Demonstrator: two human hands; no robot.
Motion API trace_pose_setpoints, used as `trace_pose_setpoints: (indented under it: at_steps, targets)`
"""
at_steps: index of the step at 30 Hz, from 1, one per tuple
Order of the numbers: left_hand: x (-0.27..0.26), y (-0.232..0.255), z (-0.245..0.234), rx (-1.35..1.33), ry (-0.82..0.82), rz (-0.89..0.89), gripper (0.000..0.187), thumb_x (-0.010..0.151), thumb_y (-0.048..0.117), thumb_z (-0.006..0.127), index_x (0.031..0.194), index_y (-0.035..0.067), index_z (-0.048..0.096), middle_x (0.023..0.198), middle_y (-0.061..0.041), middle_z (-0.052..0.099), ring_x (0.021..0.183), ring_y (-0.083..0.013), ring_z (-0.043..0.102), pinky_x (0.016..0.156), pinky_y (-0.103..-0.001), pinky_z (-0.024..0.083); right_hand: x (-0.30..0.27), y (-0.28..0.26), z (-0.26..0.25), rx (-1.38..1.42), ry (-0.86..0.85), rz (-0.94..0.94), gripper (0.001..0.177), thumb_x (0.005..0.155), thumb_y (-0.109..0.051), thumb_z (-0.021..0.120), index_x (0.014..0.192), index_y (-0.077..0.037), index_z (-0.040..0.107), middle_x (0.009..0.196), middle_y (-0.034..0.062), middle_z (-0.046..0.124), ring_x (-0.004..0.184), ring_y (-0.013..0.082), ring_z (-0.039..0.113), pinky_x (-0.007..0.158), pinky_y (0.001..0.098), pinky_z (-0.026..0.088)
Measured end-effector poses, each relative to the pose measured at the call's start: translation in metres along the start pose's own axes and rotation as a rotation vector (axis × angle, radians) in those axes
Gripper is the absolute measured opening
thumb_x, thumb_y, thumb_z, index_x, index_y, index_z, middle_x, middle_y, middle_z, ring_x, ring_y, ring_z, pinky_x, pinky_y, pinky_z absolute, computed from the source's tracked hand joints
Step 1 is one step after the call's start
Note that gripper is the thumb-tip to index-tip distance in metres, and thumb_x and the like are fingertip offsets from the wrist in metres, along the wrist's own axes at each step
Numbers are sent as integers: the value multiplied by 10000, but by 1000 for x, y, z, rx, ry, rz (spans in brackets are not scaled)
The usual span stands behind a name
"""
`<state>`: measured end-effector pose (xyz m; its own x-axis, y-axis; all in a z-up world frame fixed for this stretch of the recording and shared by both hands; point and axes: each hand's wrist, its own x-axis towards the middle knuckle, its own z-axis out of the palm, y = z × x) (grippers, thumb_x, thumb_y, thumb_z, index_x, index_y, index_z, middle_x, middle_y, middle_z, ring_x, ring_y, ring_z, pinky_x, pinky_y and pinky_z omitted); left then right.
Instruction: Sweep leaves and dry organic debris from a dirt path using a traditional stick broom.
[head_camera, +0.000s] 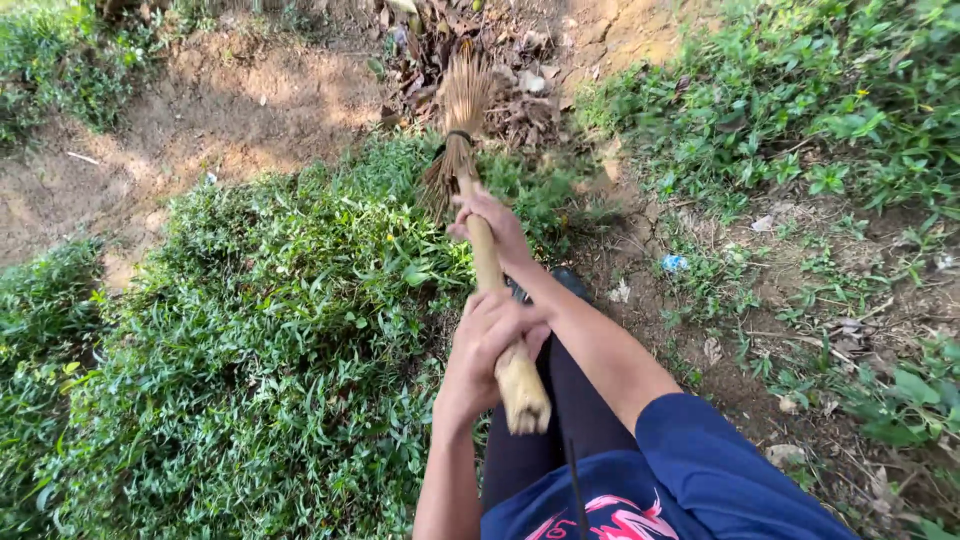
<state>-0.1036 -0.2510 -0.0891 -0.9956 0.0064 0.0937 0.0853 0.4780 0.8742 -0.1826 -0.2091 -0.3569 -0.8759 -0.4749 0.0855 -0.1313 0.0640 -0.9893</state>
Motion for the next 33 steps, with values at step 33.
trace_pose_setpoints:
  at_steps: [33]
  targets:
    - [-11, 100, -69, -198, 59, 58, 332, 823, 81, 840, 1129, 116, 715, 832, -10, 651, 867, -210, 672, 1039, -424, 548, -28, -139, -67, -195, 113, -68, 192, 854, -165, 845, 916, -108, 673, 904, -7, 728, 1049, 202, 709, 1171, 447, 463]
